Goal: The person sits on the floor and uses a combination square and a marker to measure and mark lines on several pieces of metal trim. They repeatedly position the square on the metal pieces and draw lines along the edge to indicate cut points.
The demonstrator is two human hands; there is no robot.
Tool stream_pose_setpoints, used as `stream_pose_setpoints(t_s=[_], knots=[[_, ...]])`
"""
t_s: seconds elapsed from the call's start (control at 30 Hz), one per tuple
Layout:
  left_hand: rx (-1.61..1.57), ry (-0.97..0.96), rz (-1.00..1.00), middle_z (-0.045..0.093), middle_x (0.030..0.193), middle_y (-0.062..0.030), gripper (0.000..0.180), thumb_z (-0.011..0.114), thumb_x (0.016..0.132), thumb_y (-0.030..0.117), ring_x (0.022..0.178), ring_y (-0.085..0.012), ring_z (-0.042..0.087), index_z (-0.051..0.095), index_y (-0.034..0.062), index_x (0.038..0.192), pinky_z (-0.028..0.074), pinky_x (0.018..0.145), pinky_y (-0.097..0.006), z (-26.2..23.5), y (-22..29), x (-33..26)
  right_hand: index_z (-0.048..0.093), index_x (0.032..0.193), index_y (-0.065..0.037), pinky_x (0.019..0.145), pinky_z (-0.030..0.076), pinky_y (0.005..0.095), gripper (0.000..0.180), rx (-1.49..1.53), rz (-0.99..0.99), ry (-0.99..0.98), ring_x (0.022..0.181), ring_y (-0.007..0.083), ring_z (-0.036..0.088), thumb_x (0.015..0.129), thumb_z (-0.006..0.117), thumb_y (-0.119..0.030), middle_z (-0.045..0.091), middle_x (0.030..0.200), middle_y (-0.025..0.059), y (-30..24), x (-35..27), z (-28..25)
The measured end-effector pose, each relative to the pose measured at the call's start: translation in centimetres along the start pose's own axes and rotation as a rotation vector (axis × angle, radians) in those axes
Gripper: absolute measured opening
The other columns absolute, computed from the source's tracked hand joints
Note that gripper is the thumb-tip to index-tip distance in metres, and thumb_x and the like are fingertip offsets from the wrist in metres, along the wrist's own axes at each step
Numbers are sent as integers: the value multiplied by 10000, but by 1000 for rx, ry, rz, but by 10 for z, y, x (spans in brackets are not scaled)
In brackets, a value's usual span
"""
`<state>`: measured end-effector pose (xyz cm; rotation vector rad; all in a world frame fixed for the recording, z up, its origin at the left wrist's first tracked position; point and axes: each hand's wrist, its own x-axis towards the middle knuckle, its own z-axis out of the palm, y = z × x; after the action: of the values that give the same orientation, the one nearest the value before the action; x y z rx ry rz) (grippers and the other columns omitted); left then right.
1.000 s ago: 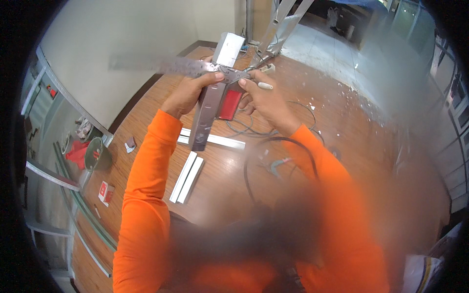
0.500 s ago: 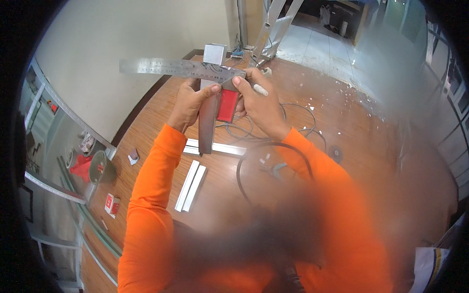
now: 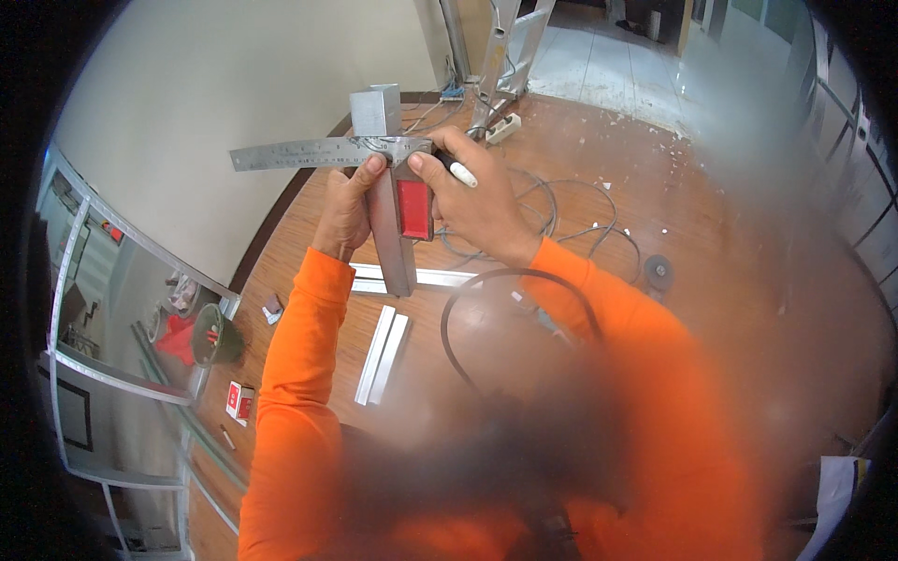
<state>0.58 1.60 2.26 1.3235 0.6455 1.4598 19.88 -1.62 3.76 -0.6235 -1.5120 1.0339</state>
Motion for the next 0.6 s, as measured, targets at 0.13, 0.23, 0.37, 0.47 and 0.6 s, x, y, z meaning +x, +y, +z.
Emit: stream_pose_setpoints(t_s=[0.13,0.23,0.37,0.47,0.6], knots=[[12,-9,25,669,1038,-87,434,806,843,288,923,-155,634,626,1,1114,524,828,-297,0,1,0,569,1010,-2,448,427,220,175,4,17,-7,535,48,531,999,594,-175,561,720,12,0,-1,0],[11,-13,11,671,1036,-93,428,799,849,285,916,-157,637,632,-11,1108,527,817,-296,1,0,0,569,1006,0,452,430,223,180,0,44,6,537,50,531,998,592,-178,563,723,16,-2,-2,1],[40,-7,-9,674,1014,-101,435,797,851,293,901,-163,643,641,-30,1096,532,799,-295,-1,1,-1,573,1004,-3,463,438,225,189,1,55,31,541,53,537,993,595,-191,568,726,21,-5,-3,3],[36,10,-7,676,1000,-110,439,798,849,304,894,-169,646,647,-36,1082,533,794,-294,4,0,-2,575,1001,-3,469,443,226,197,-7,67,46,547,53,546,990,598,-199,573,728,22,-3,-4,3],[46,18,-14,673,1003,-119,457,799,846,317,896,-178,648,644,-44,1078,530,790,-293,3,1,-3,580,1008,-13,465,436,220,201,5,96,41,547,54,549,993,598,-213,576,731,21,-2,-4,3]])
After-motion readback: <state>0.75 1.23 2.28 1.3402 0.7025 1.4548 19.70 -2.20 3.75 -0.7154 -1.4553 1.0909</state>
